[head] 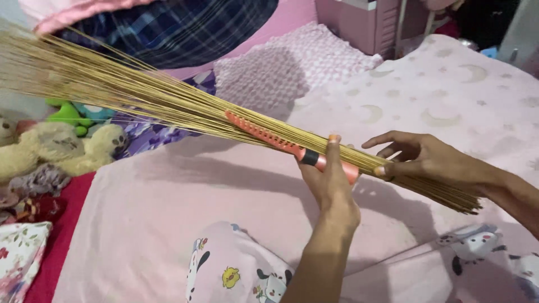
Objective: Tidying and organizing pillows and objects on a bed.
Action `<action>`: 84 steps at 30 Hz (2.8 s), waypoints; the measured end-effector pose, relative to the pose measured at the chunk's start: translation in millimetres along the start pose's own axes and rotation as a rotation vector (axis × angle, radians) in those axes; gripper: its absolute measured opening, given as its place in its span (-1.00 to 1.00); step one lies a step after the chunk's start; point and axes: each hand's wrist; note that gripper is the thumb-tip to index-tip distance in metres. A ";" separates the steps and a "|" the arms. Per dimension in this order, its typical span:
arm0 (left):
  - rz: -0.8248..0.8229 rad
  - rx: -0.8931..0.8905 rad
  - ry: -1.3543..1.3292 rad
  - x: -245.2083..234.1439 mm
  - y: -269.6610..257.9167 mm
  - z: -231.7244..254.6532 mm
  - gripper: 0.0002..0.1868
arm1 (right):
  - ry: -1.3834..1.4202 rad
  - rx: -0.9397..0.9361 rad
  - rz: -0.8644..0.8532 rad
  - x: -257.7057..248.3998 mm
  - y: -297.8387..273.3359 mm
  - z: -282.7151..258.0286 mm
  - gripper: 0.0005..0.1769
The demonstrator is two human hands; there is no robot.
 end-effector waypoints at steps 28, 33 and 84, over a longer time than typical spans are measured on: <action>-0.148 0.139 0.187 75.6 -81.5 -5.7 -0.33 | 0.293 0.093 0.023 -36.2 13.2 102.9 -0.36; -0.116 0.166 0.132 68.2 -91.8 -1.2 -0.25 | 0.330 0.101 -0.029 -30.0 -12.3 80.0 -0.44; -0.534 0.113 0.153 133.5 40.0 -58.1 -0.55 | 0.685 0.035 -0.005 -63.8 44.3 61.4 -0.36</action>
Point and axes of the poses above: each hand's wrist, its own y-axis towards the middle knuckle, its own x-axis out of the palm, z = x × y, and after that the axes turned 14 degrees about x, right-handed
